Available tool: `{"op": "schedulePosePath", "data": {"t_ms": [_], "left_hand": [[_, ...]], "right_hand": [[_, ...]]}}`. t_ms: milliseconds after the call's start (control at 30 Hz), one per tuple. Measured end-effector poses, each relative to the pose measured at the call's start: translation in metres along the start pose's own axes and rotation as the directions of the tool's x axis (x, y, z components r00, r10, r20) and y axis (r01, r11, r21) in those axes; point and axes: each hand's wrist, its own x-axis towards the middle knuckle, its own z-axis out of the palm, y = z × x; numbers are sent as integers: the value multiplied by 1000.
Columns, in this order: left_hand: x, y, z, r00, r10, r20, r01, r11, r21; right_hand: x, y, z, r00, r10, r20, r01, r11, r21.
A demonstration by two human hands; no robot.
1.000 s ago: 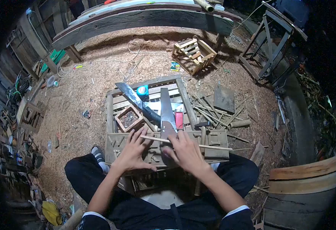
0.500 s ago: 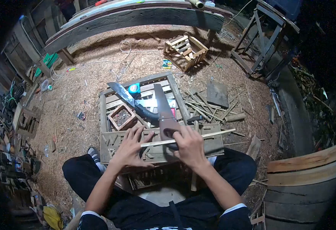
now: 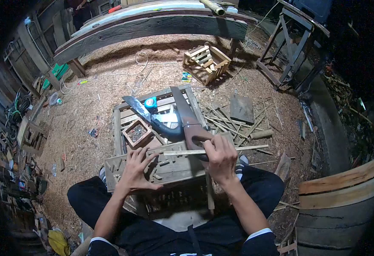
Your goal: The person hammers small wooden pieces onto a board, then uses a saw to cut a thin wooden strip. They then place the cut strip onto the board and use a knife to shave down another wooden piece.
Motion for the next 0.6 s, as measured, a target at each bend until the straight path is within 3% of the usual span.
{"op": "schedulePosePath", "data": {"t_ms": [300, 600], "left_hand": [[-31, -18, -29, 967, -199, -157, 207, 978, 37], [-58, -29, -32, 826, -462, -323, 501, 864, 44]], "right_hand": [[11, 6, 9, 987, 74, -143, -87, 993, -85], [13, -2, 16, 982, 121, -146, -133, 988, -78]]}}
